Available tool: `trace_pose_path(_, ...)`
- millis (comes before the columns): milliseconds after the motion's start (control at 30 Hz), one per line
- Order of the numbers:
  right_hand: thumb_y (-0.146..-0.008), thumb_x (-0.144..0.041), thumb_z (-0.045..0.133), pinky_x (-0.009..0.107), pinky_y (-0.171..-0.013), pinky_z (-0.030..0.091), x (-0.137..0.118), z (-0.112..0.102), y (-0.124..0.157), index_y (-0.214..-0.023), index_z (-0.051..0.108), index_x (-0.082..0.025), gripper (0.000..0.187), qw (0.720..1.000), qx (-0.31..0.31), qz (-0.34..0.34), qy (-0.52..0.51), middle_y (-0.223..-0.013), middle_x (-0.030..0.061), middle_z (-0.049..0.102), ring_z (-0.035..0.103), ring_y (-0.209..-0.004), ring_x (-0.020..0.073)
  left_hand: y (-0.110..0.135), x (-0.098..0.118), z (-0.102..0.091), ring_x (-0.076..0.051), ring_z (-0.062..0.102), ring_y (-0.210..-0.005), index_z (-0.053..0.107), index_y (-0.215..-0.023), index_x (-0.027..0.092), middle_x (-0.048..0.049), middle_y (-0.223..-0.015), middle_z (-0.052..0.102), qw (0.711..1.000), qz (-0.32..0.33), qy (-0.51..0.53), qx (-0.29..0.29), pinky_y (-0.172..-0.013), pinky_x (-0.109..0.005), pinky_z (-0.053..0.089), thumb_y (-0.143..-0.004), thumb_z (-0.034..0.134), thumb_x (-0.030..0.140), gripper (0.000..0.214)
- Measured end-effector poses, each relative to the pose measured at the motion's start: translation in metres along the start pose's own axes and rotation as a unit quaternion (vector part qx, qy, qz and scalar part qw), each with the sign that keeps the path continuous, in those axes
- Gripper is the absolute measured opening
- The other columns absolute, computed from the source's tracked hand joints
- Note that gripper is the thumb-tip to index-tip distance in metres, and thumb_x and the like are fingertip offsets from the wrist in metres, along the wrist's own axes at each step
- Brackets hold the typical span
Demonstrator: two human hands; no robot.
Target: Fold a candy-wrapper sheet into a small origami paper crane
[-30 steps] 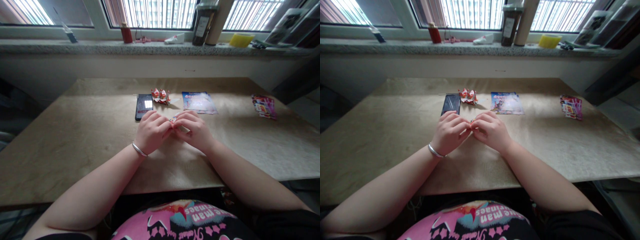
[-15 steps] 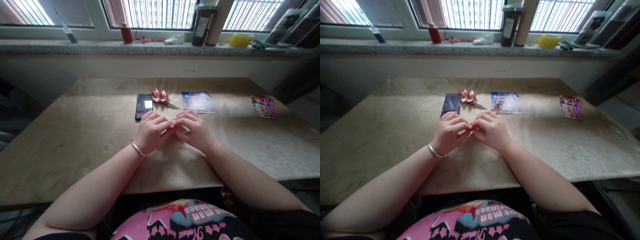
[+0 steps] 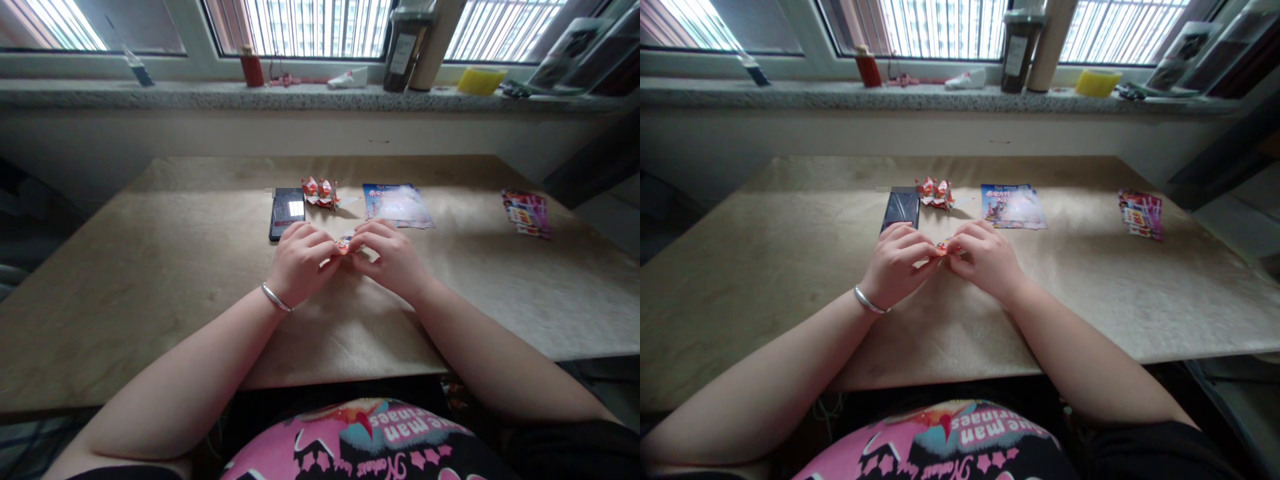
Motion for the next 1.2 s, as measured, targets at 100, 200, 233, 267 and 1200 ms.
trace_pose_path(100,-0.074,-0.016,0.06,0.036,-0.085,0.047,0.0,0.0,0.0,-0.077,0.063,-0.023,0.008,1.0,-0.002,0.0,0.0,-0.085,0.0026,0.066,0.057,-0.09,0.0195,0.0,-0.001,0.001,-0.014,0.054,-0.073,0.065,-0.073,0.023,0.0025,-0.076,0.068,1.0,0.0,0.004,-0.004,-0.083,-0.033,0.041,-0.085,0.055,0.026,0.016)
trace_pose_path(200,-0.075,-0.017,0.061,0.036,-0.085,0.048,0.002,-0.001,0.0,-0.078,0.064,-0.023,0.008,1.0,0.004,0.007,0.005,-0.087,0.0031,0.066,0.057,-0.09,0.0198,0.001,-0.002,0.002,-0.014,0.055,-0.074,0.065,-0.073,0.023,0.0022,-0.076,0.068,1.0,-0.006,0.005,-0.004,-0.083,-0.034,0.041,-0.085,0.055,0.026,0.016)
trace_pose_path(233,-0.075,-0.017,0.061,0.035,-0.084,0.048,0.003,-0.001,0.0,-0.078,0.064,-0.023,0.008,1.0,0.007,0.008,0.008,-0.087,0.0033,0.066,0.057,-0.09,0.0198,0.001,-0.002,0.002,-0.015,0.055,-0.074,0.065,-0.073,0.023,0.0021,-0.076,0.068,1.0,-0.008,0.006,-0.002,-0.083,-0.034,0.041,-0.085,0.055,0.026,0.016)
trace_pose_path(267,-0.076,-0.017,0.061,0.035,-0.083,0.048,0.003,-0.001,0.0,-0.078,0.065,-0.023,0.008,1.0,0.008,0.009,0.012,-0.087,0.0034,0.066,0.057,-0.09,0.0197,0.001,-0.003,0.002,-0.015,0.055,-0.074,0.065,-0.073,0.023,0.0021,-0.076,0.068,1.0,-0.01,0.007,0.0,-0.083,-0.034,0.041,-0.085,0.055,0.026,0.016)
trace_pose_path(1200,-0.075,-0.016,0.059,0.036,-0.079,0.047,0.014,-0.008,0.001,-0.074,0.061,-0.022,0.006,0.997,0.033,0.023,0.062,-0.081,0.004,0.064,0.057,-0.084,0.0205,0.002,-0.012,0.001,-0.015,0.053,-0.072,0.064,-0.071,0.021,-0.0001,-0.075,0.066,0.999,-0.034,0.018,0.011,-0.078,-0.033,0.041,-0.085,0.056,0.029,0.018)
Point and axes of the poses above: each hand's wrist, its own y-axis away from the middle knuckle, its own z-axis out of the palm, x = y × z, the point moved 9 cm from there along -y, towards the middle knuckle
